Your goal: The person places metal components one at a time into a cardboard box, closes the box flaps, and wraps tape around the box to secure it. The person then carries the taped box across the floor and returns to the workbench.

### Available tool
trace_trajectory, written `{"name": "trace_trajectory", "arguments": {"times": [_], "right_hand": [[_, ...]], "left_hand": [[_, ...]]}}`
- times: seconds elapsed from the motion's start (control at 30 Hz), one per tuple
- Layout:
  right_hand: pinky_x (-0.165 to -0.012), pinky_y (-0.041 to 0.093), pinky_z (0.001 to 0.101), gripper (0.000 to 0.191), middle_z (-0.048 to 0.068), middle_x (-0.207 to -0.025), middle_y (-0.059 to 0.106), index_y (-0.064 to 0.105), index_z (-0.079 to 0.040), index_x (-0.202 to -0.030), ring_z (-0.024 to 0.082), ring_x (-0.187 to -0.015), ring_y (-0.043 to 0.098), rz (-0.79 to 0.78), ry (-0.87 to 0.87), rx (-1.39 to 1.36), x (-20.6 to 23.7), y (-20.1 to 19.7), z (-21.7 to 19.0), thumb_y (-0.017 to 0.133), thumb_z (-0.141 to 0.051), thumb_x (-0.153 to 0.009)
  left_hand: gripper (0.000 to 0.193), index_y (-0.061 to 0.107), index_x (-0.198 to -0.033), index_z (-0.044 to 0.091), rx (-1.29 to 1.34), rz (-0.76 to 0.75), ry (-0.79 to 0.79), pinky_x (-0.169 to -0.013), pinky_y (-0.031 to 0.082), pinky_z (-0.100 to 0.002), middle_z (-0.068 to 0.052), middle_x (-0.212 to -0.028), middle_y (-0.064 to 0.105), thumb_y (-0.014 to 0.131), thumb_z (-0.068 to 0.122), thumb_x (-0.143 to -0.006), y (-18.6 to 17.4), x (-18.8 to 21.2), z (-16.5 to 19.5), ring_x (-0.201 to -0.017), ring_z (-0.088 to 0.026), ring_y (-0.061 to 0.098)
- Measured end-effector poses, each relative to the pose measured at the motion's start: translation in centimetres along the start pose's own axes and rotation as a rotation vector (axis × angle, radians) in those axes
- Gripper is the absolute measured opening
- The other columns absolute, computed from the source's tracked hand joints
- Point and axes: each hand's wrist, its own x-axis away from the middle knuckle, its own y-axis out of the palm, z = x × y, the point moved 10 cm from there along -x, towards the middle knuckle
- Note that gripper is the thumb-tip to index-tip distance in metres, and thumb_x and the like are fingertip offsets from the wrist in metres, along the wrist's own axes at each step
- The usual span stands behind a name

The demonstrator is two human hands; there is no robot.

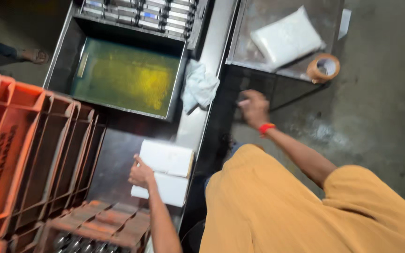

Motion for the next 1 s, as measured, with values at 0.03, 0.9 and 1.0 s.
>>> {"name": "trace_trajectory", "arguments": {"times": [0.03, 0.9, 1.0], "right_hand": [[-0.099, 0.052, 0.0505, 0.029, 0.021, -0.117, 0.069, 0.067, -0.001, -0.116, 0.041, -0.111, 0.066, 0.007, 0.246, 0.194, -1.7, -3.1, 6.4, 0.066, -0.015, -0.09], [-0.066, 0.04, 0.027, 0.034, -0.006, -0.081, 0.052, 0.067, 0.0, -0.103, 0.006, -0.077, 0.045, -0.884, 0.304, -0.376, -5.3, 5.9, 5.9, 0.061, -0.032, -0.11], [-0.065, 0.039, 0.0283, 0.034, -0.003, -0.083, 0.054, 0.068, 0.002, -0.107, 0.008, -0.074, 0.046, -1.199, 0.463, -0.557, 1.1, 13.8, -4.7, 0.06, -0.031, -0.108]], "left_hand": [[0.061, 0.082, -0.107, 0.013, 0.023, 0.032, -0.023, -0.088, 0.047, -0.052, -0.025, -0.084, 0.073, 0.043, 0.06, -0.106, -0.3, 0.1, -0.1, -0.083, -0.044, 0.068], [0.05, 0.082, -0.091, 0.014, 0.103, 0.068, -0.254, -0.088, 0.054, -0.048, -0.019, -0.088, 0.075, 0.055, 0.055, -0.094, -4.2, 0.5, 0.0, -0.087, -0.042, 0.07], [0.05, 0.083, -0.092, 0.018, 0.107, 0.04, -0.254, -0.102, 0.05, -0.047, -0.019, -0.091, 0.075, 0.052, 0.056, -0.097, -4.3, 0.3, 0.1, -0.09, -0.041, 0.071]]}}
